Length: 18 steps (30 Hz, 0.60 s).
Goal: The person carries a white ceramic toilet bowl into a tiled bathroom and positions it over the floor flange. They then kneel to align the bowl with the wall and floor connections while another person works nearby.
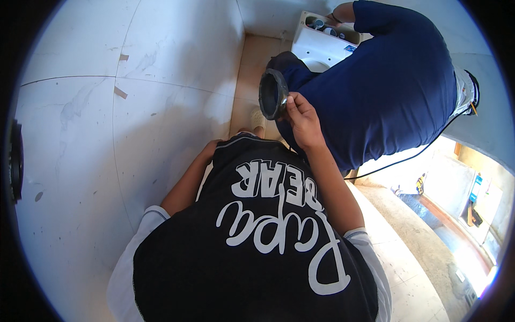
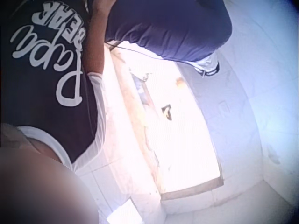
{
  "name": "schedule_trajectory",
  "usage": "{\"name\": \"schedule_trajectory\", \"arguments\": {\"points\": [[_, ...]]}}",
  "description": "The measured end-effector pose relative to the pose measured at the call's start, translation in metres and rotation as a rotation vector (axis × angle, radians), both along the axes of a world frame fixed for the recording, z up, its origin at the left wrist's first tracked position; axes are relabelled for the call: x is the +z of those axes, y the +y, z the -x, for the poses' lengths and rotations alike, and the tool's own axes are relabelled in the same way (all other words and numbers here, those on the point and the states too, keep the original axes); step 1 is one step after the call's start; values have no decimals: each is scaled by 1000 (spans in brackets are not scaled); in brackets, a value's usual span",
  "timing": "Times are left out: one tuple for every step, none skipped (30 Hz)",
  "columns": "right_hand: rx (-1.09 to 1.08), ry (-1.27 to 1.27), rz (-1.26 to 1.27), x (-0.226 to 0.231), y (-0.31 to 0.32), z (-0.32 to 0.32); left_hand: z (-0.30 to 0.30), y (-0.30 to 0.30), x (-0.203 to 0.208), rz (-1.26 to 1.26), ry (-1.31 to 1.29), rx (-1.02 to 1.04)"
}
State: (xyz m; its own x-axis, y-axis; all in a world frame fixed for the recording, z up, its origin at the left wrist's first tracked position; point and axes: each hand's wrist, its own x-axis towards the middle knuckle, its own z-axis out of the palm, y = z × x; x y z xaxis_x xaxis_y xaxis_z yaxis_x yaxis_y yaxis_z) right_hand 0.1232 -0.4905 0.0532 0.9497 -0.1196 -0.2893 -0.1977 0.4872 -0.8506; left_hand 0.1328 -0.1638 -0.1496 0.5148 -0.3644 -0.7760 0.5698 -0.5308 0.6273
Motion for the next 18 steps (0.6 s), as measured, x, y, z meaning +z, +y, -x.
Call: {"name": "schedule_trajectory", "arguments": {"points": [[-4, 2, -2, -1, 1, -1, -1, 1, 4, -6, -24, -44], [-7, 4, -5, -1, 2, -2, -1, 2, 8, 3, -29, -47], [-11, 7, -8, -2, 3, -3, -2, 3, 12, 0, -34, -66], [-13, 6, -13, -2, 4, -4, -3, 4, 16, -8, -44, -97], [-15, 7, -18, -2, 5, -6, -5, 4, 17, 0, -35, -95], [-17, 7, -22, -2, 6, -7, -6, 5, 20, 1, -31, -103], [-15, 8, -24, -2, 8, -9, -8, 6, 21, 7, -38, -124], [-14, 9, -26, -1, 9, -11, -11, 7, 22, 1, -29, -116], [-14, 10, -26, -1, 11, -13, -14, 8, 22, 0, -31, -121], [-14, 19, -19, 0, 12, -15, -17, 8, 21, -20, -33, -139], [-15, 29, -12, 0, 13, -17, -19, 8, 21, -22, -32, -147], [-17, 38, -7, 0, 14, -19, -22, 8, 20, -44, -31, -168], [-22, 41, -14, 1, 15, -21, -24, 9, 20, -81, -41, -214], [-27, 41, -21, 1, 16, -23, -26, 10, 20, -65, -29, -186], [-32, 39, -28, 1, 17, -25, -28, 11, 20, -62, -29, -181], [-20, 42, -28, 2, 17, -27, -30, 12, 21, -75, -34, -195], [-7, 46, -28, 2, 18, -28, -31, 13, 22, -71, -27, -191], [3, 58, -27, 2, 19, -30, -33, 15, 22, -82, -26, -206]]}}
